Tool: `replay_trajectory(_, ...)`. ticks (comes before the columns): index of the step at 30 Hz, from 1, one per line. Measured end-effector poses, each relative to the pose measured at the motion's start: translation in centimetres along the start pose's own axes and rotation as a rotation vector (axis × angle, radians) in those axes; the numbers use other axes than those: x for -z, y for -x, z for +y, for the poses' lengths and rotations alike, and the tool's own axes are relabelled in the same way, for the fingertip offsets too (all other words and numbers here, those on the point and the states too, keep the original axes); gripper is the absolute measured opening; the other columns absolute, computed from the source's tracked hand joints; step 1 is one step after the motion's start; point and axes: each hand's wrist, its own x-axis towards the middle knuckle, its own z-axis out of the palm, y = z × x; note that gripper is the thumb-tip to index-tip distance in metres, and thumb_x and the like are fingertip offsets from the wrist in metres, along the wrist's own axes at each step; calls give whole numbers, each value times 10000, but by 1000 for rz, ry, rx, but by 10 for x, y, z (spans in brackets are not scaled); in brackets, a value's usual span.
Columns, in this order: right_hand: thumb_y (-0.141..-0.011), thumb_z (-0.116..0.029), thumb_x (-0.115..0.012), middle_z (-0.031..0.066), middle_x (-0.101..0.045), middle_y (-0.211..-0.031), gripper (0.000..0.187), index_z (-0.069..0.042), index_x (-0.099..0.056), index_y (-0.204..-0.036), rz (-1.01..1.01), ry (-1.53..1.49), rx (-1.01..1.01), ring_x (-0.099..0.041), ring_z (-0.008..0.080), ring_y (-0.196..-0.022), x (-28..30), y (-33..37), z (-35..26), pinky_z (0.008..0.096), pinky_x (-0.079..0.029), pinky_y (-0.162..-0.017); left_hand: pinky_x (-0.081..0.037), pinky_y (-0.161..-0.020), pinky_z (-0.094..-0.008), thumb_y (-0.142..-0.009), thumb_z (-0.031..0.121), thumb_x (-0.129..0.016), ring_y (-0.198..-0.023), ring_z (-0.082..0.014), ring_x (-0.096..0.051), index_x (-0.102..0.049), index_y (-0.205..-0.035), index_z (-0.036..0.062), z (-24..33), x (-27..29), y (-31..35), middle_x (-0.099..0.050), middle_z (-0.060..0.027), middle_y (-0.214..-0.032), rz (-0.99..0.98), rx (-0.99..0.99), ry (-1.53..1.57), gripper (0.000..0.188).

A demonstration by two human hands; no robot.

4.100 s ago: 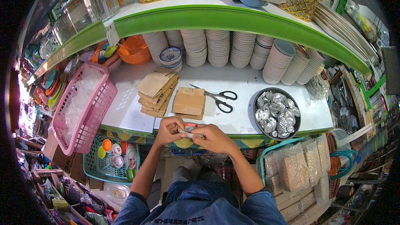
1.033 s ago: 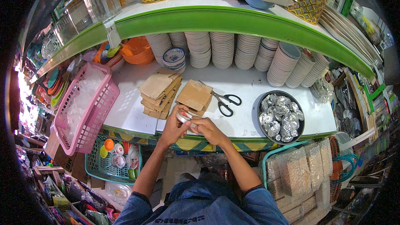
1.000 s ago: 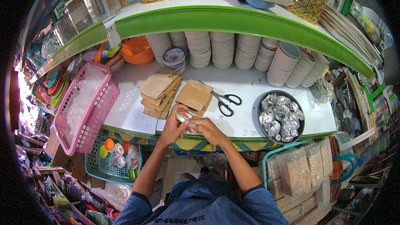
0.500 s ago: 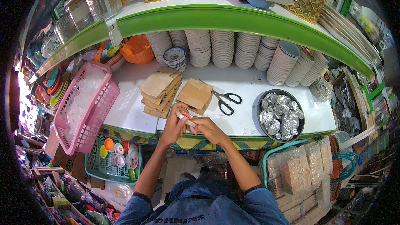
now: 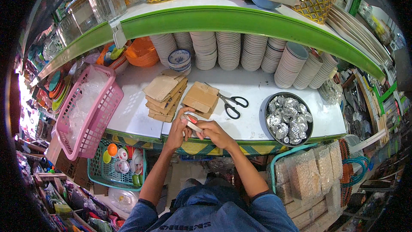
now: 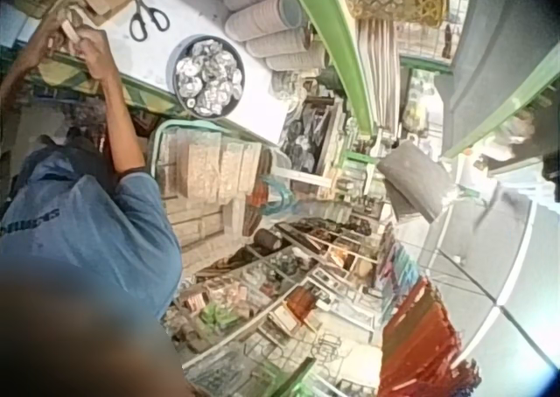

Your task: Assembling, taping, and packing small cardboard boxes with metal kitchen items.

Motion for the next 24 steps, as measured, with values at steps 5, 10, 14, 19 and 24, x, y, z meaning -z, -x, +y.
replay_trajectory(5,-845,-180,-452,96,-480,-692,249,41,-479,-734,95,112,116,-451,204,-664,-7,-1,4,320,-368,-634,-405,-457,-257,-925,256,-595,-528,-117,-521,-442,-1250,80,-4,-10,-3,-589,-65,-840,76,-217,-279,400)
replay_trajectory(10,-824,-167,-502,161,-593,-796,266,94,-503,-772,5,53,-64,-538,253,-750,2,2,4,344,-426,-710,-395,-444,-246,-934,275,-573,-522,-106,-506,-457,-1242,74,5,-8,-1,-584,-50,-820,66,-183,-208,386)
replay_trajectory(14,-829,-168,-492,148,-581,-787,261,86,-505,-771,-36,86,13,-521,239,-722,-2,-2,-5,342,-414,-682,-394,-480,-239,-934,306,-571,-547,-99,-505,-467,-1234,72,4,-1,0,-581,-67,-887,-32,-24,36,394)
replay_trajectory(19,-834,-181,-480,91,-499,-674,244,28,-503,-711,39,113,-44,-479,200,-648,-2,3,2,329,-385,-636,-362,-481,-212,-963,366,-499,-529,-68,-465,-481,-1226,78,-9,-10,-7,-563,-23,-780,130,-464,-451,390)
replay_trajectory(24,-831,-175,-484,86,-507,-669,248,38,-509,-707,12,59,66,-471,188,-628,-2,-1,-5,327,-376,-612,-430,-607,-265,-930,321,-583,-686,-117,-523,-474,-1226,74,6,3,-1,-543,-28,-831,-75,68,171,400)
